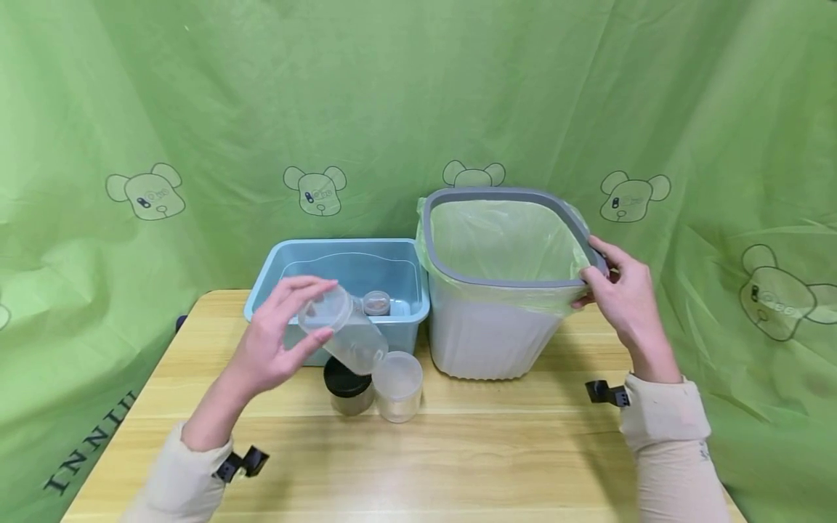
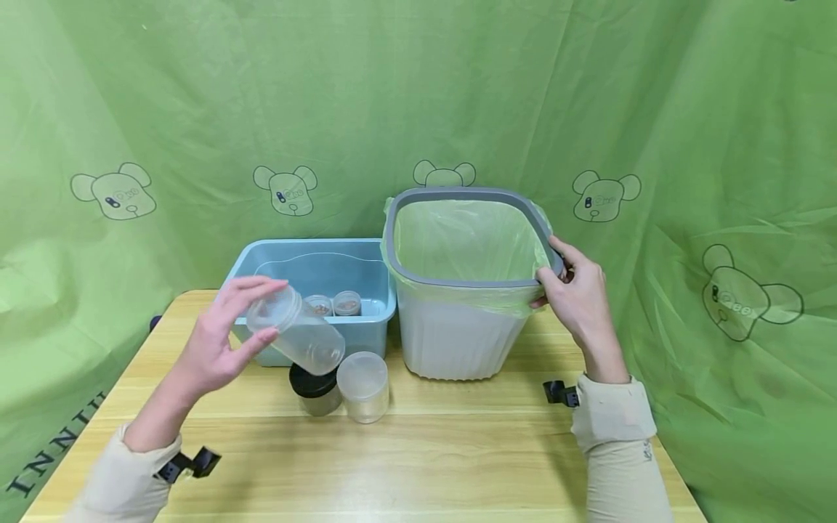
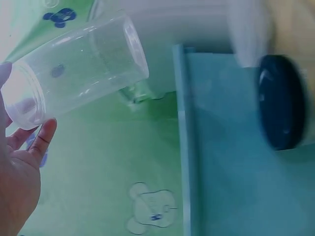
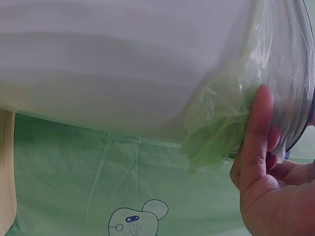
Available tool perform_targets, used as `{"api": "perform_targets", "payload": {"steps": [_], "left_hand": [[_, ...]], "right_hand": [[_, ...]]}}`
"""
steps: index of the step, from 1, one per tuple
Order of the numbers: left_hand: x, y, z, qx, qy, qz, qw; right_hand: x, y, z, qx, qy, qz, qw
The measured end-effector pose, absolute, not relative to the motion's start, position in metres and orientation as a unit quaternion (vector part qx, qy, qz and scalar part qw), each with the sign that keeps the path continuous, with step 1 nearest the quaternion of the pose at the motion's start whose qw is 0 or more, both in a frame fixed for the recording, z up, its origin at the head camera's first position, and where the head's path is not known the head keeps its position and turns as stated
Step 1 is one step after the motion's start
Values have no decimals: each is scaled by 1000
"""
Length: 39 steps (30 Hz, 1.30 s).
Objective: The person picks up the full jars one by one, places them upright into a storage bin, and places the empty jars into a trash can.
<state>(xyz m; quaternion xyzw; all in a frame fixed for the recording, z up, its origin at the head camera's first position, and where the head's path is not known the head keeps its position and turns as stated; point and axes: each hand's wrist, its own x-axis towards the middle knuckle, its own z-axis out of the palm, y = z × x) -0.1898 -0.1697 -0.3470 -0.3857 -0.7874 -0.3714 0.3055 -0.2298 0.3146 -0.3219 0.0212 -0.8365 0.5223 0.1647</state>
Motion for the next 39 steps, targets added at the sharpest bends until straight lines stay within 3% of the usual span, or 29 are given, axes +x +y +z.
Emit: {"api": "perform_targets", "payload": {"steps": [10,25,39], "left_hand": [[-218,-157,-295,-363,-744,-417,374],[-253,-104,-265,-370,-673,-533,356],[-273,-39,-283,-367,-720,-515,285]], "right_hand": [[-230,314,-321,22,-837,520,168],[-231,314,-322,25,-840,515,171],[-233,314,-324,33,-835,519,180]]}}
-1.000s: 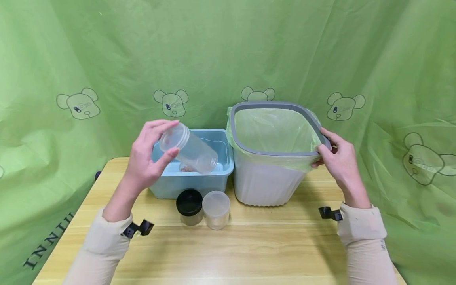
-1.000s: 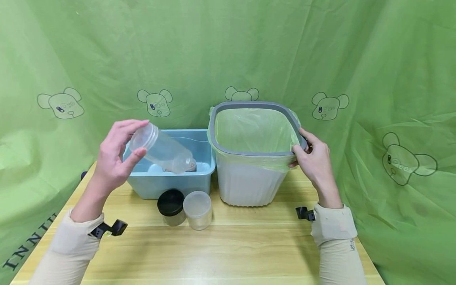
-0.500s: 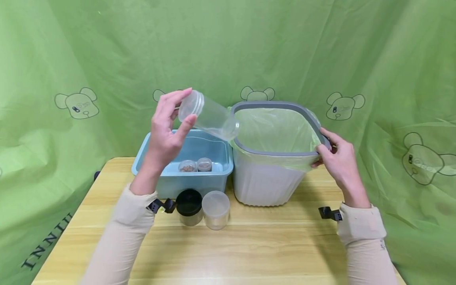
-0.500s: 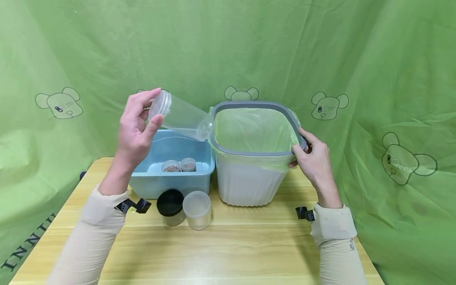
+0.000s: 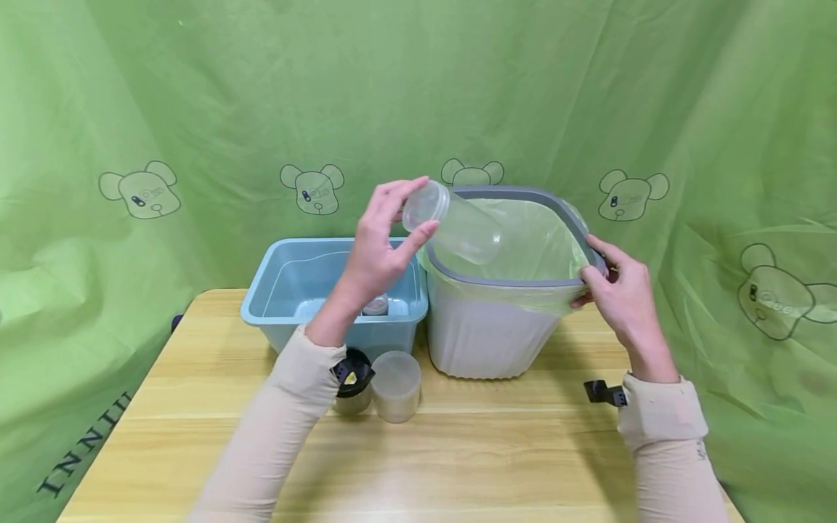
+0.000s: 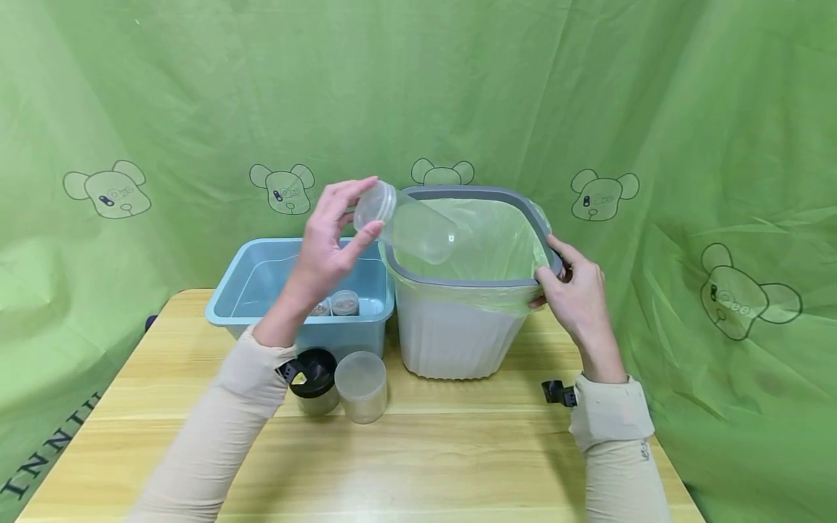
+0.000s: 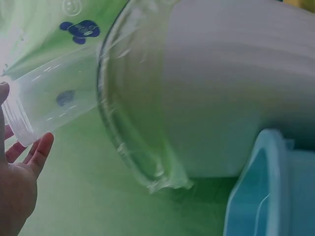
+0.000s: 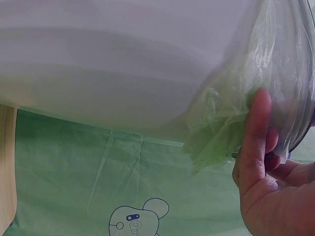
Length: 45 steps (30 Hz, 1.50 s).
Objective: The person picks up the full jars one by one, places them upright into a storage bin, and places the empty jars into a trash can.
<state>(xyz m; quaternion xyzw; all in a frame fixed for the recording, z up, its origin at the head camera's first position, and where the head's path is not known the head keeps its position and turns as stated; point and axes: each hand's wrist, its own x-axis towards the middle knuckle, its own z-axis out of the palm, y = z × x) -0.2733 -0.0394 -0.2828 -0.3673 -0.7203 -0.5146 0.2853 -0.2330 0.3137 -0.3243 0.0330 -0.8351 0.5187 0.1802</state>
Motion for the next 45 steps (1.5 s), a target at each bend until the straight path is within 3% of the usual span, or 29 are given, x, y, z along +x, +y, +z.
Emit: {"api": "perform_targets", "payload": {"steps": [20,36,45], "left_hand": [[-283,-9,-315,-368,-802,-410,232],[-287,-1,-325,-376,-811,-356,273],[-287,0,-330,-373,-809,-366,270]], "right_hand": [[-233,312,-325,38,-828,526,190],[-233,314,-327,38,-830,523,188],[-234,314,-329,38,-832,520,189]]}}
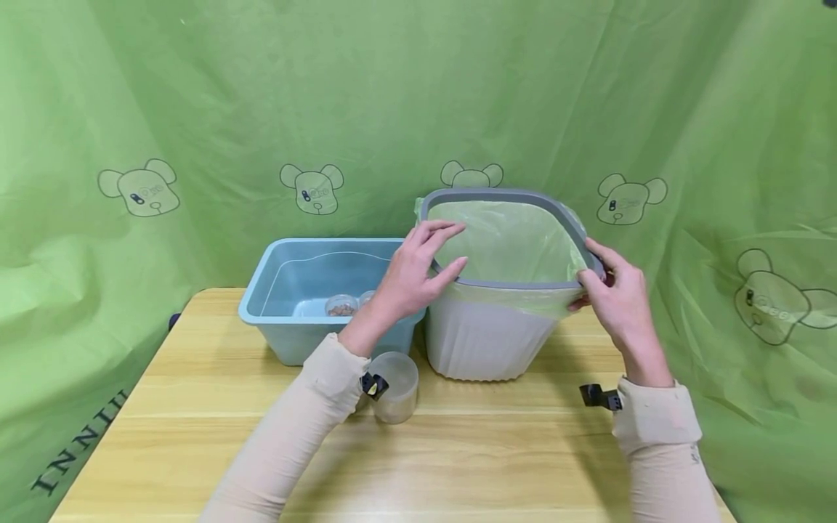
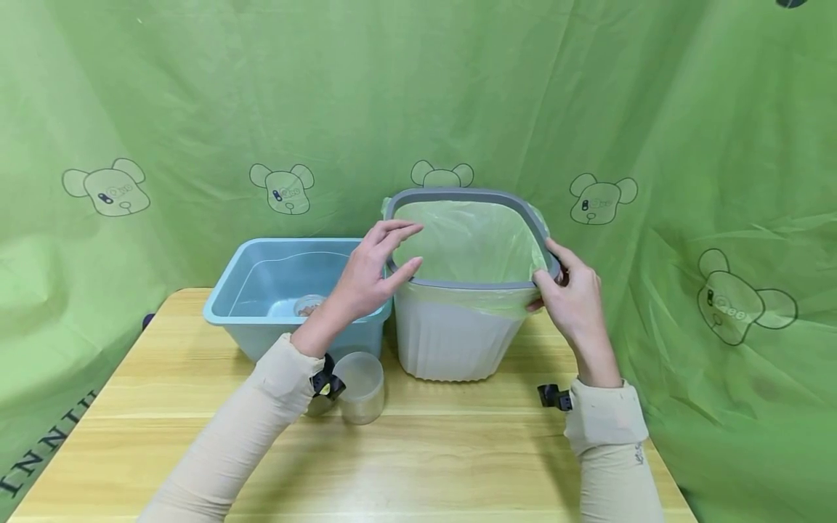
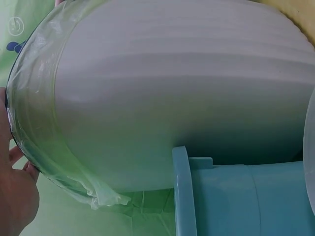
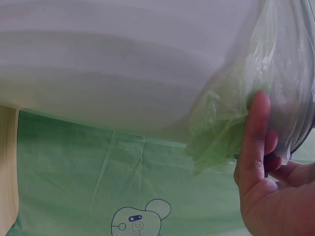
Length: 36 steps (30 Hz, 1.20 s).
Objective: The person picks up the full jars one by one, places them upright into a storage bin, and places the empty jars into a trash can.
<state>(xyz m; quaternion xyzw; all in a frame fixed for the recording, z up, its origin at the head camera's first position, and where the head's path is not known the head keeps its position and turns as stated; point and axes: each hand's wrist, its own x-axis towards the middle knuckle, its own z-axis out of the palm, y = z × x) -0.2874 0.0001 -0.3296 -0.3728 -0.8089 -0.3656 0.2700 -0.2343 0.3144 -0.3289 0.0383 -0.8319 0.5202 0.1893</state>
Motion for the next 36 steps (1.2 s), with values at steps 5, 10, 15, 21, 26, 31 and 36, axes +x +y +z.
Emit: {"api": "perform_targets", "payload": {"steps": [5,10,15,21,26,31,36], "left_hand": [[-286,-2,-330,-379,-800,-385,261],[-280,-11,-331,-388,-786,-410,254],[-268,-28,-335,-390,-775,-420,266],[-254,-54,-349,-392,-768,-424,277],[-243,-74,-371,-381,-785,-413,263],[-231,-93,-395,-367,-803,-398,248],[-219,-113,-421,-355,-824,-379,229]], "right_hand": [[-235,314,-329,42,-830,522,192],[-235,314,-329,39,-831,521,192],[-235,315,-329,35,-834,517,190],[-233,316,-327,36,-833,516,198],[-232,316,-327,37,-837,509,198],[-232,315,-328,36,-835,512,199],[-233,313,-329,37,-831,519,199]]}}
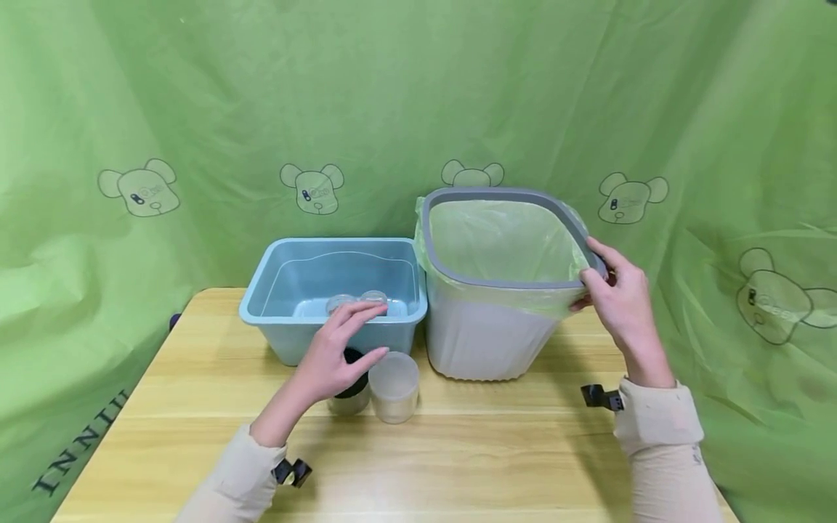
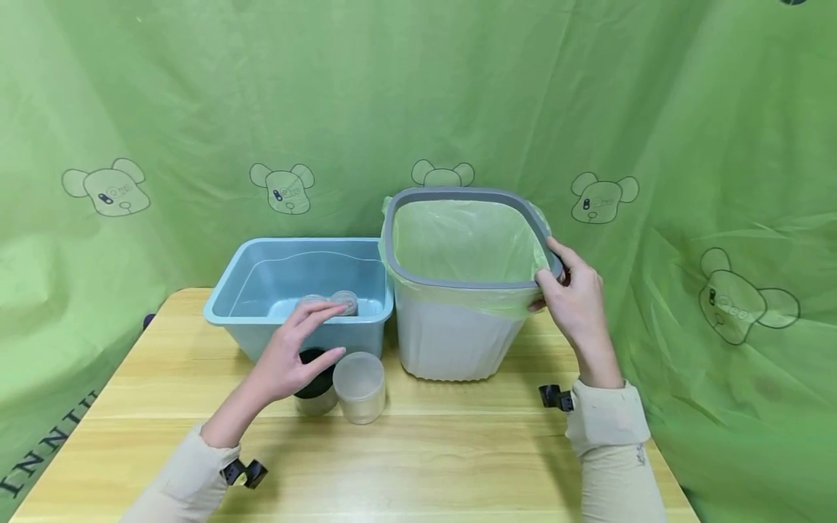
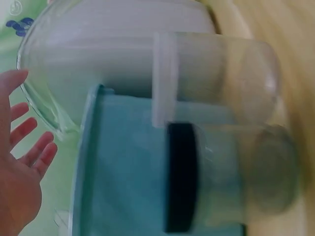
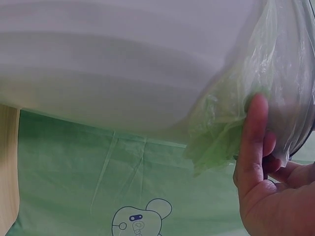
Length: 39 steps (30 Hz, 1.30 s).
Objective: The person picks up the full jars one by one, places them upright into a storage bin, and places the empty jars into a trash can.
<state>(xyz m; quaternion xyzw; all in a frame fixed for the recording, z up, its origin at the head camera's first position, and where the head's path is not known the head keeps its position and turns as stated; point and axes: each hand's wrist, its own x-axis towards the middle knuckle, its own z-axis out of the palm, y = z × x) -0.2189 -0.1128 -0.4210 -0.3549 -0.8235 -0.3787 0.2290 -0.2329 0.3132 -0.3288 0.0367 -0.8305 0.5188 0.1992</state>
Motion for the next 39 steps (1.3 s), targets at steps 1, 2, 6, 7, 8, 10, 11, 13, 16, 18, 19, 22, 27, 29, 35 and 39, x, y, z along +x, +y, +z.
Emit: {"api": "perform_targets", "payload": {"steps": [1,2,6,7,8,10,11,13,16,18,19,22,27,29,35,39], "left_hand": [[-217,-117,-426,-351,-829,-375,222],[-215,-120,-430,-350,-833,-372,214],[-209,-134,-447,-339,-853,-351,185],[-209,-137,-451,-339,-857,-343,183],[-208,-140,-454,-340,-860,-336,180],[-207,-145,-462,-335,-868,-322,171],[-206,-148,-466,-333,-872,-318,167],[-206,-155,-473,-324,-880,-309,156],[-208,-163,-483,-304,-893,-303,133],[-209,-168,-488,-293,-900,-300,121],[-209,-169,-489,-288,-902,-301,115],[-210,-173,-495,-279,-907,-297,104],[-210,-173,-500,-263,-914,-297,88],[-210,-173,-500,-259,-913,-303,86],[-211,-171,-501,-263,-909,-309,99],[-209,-170,-501,-266,-908,-308,103]], "right_hand": [[-233,313,-329,37,-830,519,199],[-233,313,-329,37,-830,520,199],[-233,313,-329,39,-830,521,198],[-233,313,-329,39,-829,521,197],[-233,313,-329,39,-829,522,197],[-234,313,-329,38,-830,521,196],[-233,313,-329,37,-830,520,195],[-234,313,-329,37,-831,520,193],[-234,313,-329,37,-831,520,191],[-234,313,-329,36,-830,523,191],[-234,313,-329,35,-830,523,192],[-234,313,-330,33,-829,524,191],[-233,313,-329,32,-829,524,190],[-233,313,-329,30,-829,525,191],[-233,313,-329,32,-830,522,194],[-233,313,-330,37,-831,520,195]]}}
